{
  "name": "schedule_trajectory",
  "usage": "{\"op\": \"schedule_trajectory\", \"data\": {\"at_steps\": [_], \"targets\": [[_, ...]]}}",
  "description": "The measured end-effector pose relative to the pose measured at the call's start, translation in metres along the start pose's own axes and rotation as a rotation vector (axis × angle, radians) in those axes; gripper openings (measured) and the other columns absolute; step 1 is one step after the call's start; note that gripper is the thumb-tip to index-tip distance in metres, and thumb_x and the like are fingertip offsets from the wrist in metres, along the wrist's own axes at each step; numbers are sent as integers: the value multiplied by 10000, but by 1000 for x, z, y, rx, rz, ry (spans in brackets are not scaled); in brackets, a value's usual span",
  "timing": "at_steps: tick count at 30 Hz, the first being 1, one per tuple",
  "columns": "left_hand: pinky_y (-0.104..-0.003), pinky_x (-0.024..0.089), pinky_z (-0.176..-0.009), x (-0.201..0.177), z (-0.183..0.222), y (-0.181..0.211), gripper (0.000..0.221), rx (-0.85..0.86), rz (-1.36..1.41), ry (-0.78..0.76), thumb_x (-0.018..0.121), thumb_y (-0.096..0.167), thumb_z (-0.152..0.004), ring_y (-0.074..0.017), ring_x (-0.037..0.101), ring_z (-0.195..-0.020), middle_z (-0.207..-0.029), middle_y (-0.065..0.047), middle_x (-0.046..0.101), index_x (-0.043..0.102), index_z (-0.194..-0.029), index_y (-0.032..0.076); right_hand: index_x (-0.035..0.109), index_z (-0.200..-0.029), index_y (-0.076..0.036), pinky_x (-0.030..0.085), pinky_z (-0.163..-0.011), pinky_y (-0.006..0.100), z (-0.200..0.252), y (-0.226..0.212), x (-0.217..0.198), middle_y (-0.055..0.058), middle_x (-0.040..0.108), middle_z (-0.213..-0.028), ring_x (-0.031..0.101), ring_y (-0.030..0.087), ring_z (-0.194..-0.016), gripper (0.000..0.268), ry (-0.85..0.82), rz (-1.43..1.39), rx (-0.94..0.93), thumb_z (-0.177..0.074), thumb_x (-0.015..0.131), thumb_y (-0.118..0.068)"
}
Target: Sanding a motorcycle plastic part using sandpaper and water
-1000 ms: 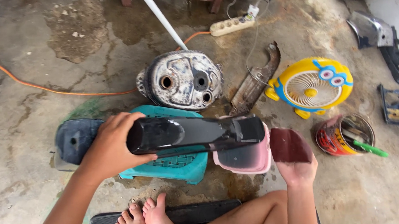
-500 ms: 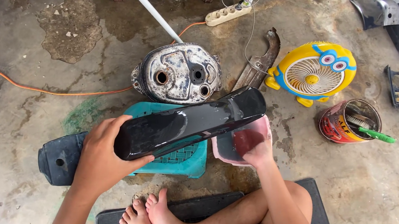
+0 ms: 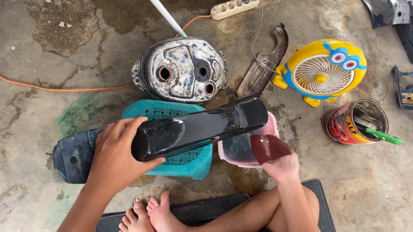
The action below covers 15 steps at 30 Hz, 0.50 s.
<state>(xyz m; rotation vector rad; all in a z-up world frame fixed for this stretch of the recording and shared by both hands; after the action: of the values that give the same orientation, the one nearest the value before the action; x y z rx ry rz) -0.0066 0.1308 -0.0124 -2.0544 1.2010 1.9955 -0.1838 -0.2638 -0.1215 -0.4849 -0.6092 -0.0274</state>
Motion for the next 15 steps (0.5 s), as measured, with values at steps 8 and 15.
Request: {"op": "schedule_trajectory", "data": {"at_steps": [8, 15], "targets": [[-542, 480, -991, 22, -7, 20, 931, 41, -17, 108, 944, 450, -526, -353, 654, -1147, -1175, -81, 656, 634, -1365, 190, 693, -1047, -167, 518, -1083, 359, 44, -9, 25, -2, 706, -1079, 665, 178, -1081, 254, -66, 145, -471, -1044, 514, -348], [-614, 445, -1041, 43, -9, 20, 965, 21, 20, 10, 960, 410, -564, -385, 604, -1215, -1228, -110, 613, 580, -1419, 175, 496, -1396, -25, 218, -1212, 542, 71, 52, 57, 207, 518, -1424, 445, 370, -1380, 493, -484, 1290, -1054, -927, 404, -146]]}}
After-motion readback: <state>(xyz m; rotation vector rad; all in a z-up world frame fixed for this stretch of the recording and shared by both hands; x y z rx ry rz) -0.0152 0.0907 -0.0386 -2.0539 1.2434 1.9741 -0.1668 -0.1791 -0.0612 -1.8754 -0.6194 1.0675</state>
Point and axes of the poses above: each hand's wrist, its own z-axis away from the middle knuckle, its own x-axis out of the palm, y = z × x, the point moved 1 cm from there along -z, towards the middle knuckle
